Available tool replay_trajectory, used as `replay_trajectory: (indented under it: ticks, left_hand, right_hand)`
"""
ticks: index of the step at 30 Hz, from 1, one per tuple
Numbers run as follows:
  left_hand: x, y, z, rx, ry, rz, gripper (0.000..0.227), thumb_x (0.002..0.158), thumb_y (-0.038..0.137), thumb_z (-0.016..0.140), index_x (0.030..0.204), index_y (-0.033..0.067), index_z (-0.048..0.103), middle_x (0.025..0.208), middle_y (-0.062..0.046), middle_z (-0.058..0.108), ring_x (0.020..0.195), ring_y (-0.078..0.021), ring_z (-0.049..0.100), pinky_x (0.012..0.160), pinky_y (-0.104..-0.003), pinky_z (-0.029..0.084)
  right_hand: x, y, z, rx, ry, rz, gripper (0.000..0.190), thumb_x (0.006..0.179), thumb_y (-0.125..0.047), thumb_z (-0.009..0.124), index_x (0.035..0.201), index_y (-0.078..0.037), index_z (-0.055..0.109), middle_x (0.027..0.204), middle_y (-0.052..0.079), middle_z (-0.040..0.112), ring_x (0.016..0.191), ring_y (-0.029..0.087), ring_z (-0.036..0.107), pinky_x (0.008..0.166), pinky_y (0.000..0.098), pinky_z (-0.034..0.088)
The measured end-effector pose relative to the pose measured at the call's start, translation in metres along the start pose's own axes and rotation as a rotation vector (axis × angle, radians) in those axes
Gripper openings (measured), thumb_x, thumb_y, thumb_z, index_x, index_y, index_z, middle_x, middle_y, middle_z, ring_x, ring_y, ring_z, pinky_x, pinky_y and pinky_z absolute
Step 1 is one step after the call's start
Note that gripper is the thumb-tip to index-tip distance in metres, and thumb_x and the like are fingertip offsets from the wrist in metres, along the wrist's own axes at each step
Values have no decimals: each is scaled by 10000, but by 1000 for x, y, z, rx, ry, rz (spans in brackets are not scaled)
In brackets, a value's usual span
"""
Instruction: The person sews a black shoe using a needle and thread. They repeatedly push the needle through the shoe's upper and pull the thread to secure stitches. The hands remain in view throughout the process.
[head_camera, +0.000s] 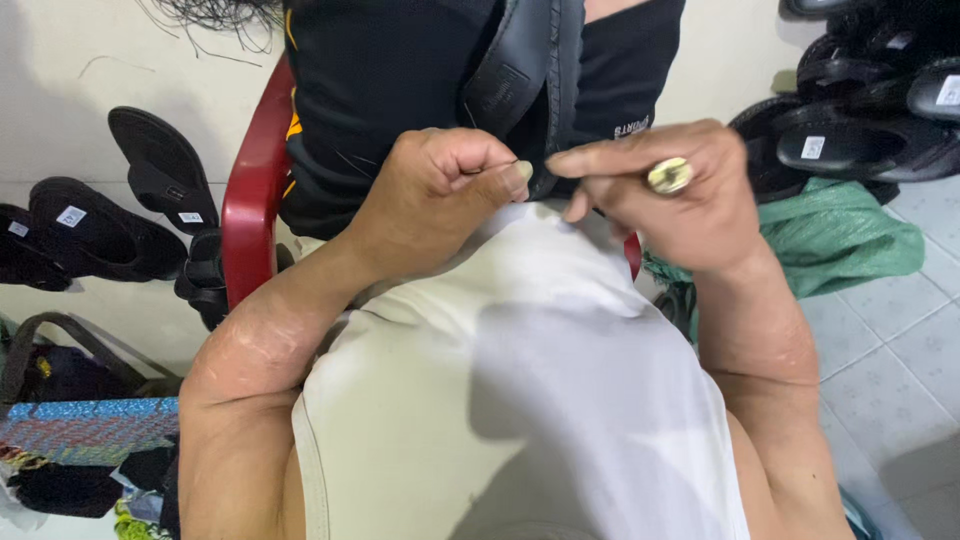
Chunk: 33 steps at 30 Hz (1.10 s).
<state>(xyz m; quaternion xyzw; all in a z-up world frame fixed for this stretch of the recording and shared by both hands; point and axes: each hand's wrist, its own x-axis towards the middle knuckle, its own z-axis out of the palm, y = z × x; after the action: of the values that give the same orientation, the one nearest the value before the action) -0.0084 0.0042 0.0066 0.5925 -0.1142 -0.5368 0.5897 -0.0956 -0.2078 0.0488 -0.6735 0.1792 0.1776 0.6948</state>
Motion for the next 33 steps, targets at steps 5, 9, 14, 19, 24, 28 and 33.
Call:
replay_trajectory:
  ticks: [5,9,14,19,24,28,33]
  left_hand:
    - [-1,3,0,25,19,119,290,1007,245,598,803,61,690,670,18,579,602,-57,460,545,-237,355]
    - [3,10,1,209,193,353,331,1026,188,544,797,1,692,762,-85,711,677,-178,600,645,-311,467]
    - [-3,-3,-11,607,347,632,391,1017,-50,547,676,26,372,605,-97,312,543,-275,319,539,-461,256]
    - [-53,-47,-101,1296,684,474,240,1085,38,704,934,14,519,872,-146,515,776,-326,518,699,-485,386]
    - [-54,-26,-107,1219,715,375,176,1104,1,624,1153,-131,730,1007,-229,451,915,-398,515,787,-498,438]
    - [-25,-6,-49,1315,427,274,804,1047,695,323,1479,26,432,1463,-273,304,1397,-520,307,1211,-699,276]
    - [-11,3,-21,1058,115,798,156,1003,135,750,919,34,666,963,-128,548,892,-322,550,970,-577,509]
  right_hand:
    - [11,13,20,-507,9,-363,70,1012,-3,670,1026,26,732,938,121,740,720,259,645,693,365,525]
    - [20,53,-30,-439,328,-331,146,1059,29,637,924,81,660,930,198,658,857,330,574,868,482,454]
    - [34,210,-189,217,1079,-144,370,778,152,497,708,-163,316,601,-20,262,522,100,255,457,314,161]
    - [-21,288,-274,-75,1226,37,246,869,106,708,754,-76,590,616,34,466,464,111,392,385,304,269]
    - [-44,210,-181,-864,977,-245,206,851,61,746,1032,37,842,855,98,725,697,170,580,607,313,503]
    - [-39,106,-59,-440,572,-76,100,1065,-35,668,1051,28,744,901,143,720,745,194,631,678,306,494]
    - [-20,76,4,612,242,226,429,971,-217,658,1321,26,606,865,245,695,434,72,429,399,190,363]
